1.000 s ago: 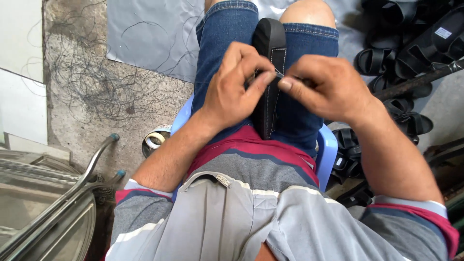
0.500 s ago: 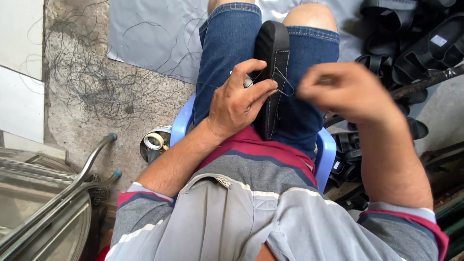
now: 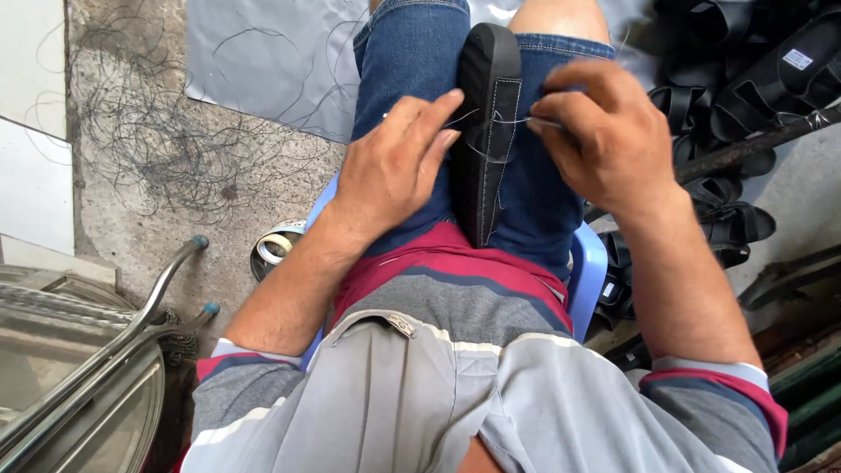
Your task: Hand-sewing a shoe sole using a needle and thread while sitting on a stool.
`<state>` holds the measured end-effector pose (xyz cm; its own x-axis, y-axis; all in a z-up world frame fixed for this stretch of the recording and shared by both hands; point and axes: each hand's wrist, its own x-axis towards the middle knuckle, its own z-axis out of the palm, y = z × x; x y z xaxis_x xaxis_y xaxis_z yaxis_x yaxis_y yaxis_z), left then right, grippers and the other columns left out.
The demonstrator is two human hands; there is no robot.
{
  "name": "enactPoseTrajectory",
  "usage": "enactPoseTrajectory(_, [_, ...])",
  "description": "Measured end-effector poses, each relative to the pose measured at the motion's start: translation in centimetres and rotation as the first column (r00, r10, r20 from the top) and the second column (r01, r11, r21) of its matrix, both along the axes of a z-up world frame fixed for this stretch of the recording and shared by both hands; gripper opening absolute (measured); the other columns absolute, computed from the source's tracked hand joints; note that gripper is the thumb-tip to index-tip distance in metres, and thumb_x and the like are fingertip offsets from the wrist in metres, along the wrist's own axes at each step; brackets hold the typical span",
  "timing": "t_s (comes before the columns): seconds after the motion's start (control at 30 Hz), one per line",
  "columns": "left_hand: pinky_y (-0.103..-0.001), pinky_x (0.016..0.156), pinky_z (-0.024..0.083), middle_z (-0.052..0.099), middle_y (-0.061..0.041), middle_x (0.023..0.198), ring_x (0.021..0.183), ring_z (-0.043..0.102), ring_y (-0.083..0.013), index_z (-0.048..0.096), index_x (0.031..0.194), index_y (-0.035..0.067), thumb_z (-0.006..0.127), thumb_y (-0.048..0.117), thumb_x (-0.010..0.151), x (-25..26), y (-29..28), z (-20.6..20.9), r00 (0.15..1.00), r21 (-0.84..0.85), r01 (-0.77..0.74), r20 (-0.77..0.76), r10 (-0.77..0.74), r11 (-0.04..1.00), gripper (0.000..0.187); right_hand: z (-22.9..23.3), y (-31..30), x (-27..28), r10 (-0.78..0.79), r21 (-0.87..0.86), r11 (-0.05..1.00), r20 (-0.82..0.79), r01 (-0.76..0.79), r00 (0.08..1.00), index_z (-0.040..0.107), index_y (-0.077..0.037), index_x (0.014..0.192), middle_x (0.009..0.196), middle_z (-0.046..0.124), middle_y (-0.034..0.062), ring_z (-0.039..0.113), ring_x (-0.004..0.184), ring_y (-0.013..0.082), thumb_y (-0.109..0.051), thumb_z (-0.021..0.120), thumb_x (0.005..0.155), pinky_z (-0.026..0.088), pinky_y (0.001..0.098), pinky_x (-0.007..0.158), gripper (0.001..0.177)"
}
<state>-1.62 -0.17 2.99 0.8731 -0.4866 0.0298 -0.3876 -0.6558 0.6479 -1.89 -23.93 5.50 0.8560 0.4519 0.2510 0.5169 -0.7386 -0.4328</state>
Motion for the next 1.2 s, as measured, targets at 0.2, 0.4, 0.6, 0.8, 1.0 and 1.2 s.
enactPoseTrajectory(0.2, [-0.045, 0.084, 0.049, 0.041, -0.016, 0.131, 0.101, 0.059, -0.034, 0.062, 0.092, 0.014, 0.047, 0.015, 0.092, 2.0, 1.6, 2.3, 0.937, -0.25, 0.235, -0.197, -0.287, 0.939, 0.014, -1.5, 0.8, 1.6, 0.033, 0.174, 0.985, -0.077, -0.019, 0.997, 0.062, -0.001, 0.096, 0.082, 0.063, 0.0094, 0.058, 0.067, 0.0239, 0.0, 0.065, 0.093, 0.044, 0.0333, 0.061, 0.004])
enactPoseTrajectory(0.4, [-0.03, 0.086, 0.05, 0.031, -0.026, 0.144, 0.11, 0.06, -0.0258, 0.062, 0.099, 0.003, 0.052, 0.034, 0.095, 1.8, 3.3, 4.4, 0.75, -0.926, -0.167, -0.342, -0.566, 0.338, 0.033, -1.6, 0.8, 2.0, 0.019, 0.241, 0.97, -0.157, 0.019, 0.987, 0.063, -0.001, 0.096, 0.082, 0.063, 0.0083, 0.057, 0.066, 0.0215, -0.001, 0.068, 0.093, 0.043, 0.0312, 0.06, 0.006])
enactPoseTrajectory(0.6, [-0.017, 0.063, 0.049, 0.057, 0.0, 0.116, 0.054, 0.048, -0.0059, 0.044, 0.129, 0.029, 0.07, 0.044, 0.081, 0.6, 0.2, 0.6, 0.974, -0.275, -0.029, -0.225, -0.034, 0.961, 0.057, -1.5, 0.1, 2.1, 0.039, 0.291, 0.956, -0.28, 0.046, 0.959, 0.067, -0.004, 0.097, 0.076, 0.062, 0.0044, 0.052, 0.06, 0.0145, 0.0, 0.066, 0.092, 0.039, 0.026, 0.057, 0.007])
enactPoseTrajectory(0.8, [-0.036, 0.063, 0.047, 0.035, -0.001, 0.076, 0.067, 0.048, -0.022, 0.029, 0.142, 0.029, 0.05, 0.006, 0.096, 0.8, 0.7, -2.9, 0.979, -0.161, 0.184, -0.057, -0.195, 0.97, 0.056, -1.9, 0.3, 2.0, 0.05, 0.324, 0.946, -0.161, 0.005, 0.986, 0.07, 0.0, 0.095, 0.082, 0.067, 0.0087, 0.059, 0.065, 0.0175, 0.007, 0.065, 0.09, 0.042, 0.0278, 0.059, 0.01])
enactPoseTrajectory(1.0, [-0.021, 0.068, 0.056, 0.056, -0.012, 0.121, 0.102, 0.062, -0.0176, 0.065, 0.097, 0.003, 0.055, 0.012, 0.09, 2.5, 2.9, -0.5, 0.791, -0.546, -0.285, -0.599, -0.129, 0.787, 0.015, 1.7, -1.3, 0.7, 0.036, 0.06, 0.998, -0.549, -0.004, 0.835, 0.064, -0.008, 0.108, 0.084, 0.064, 0.0049, 0.059, 0.074, 0.0189, -0.023, 0.057, 0.091, 0.041, 0.031, 0.066, 0.024])
enactPoseTrajectory(1.2, [-0.049, 0.09, 0.044, 0.032, -0.017, 0.136, 0.113, 0.05, -0.0362, 0.06, 0.121, 0.006, 0.056, 0.025, 0.095, 3.8, 7.2, -1.7, 0.887, 0.263, -0.442, -0.012, 0.461, 0.857, 0.032, 3.3, -3.6, 0.8, 0.106, 0.004, 0.994, -0.342, -0.111, 0.934, 0.059, -0.008, 0.126, 0.111, 0.056, 0.0142, 0.057, 0.095, 0.0268, 0.003, 0.053, 0.093, 0.046, 0.0348, 0.08, 0.035])
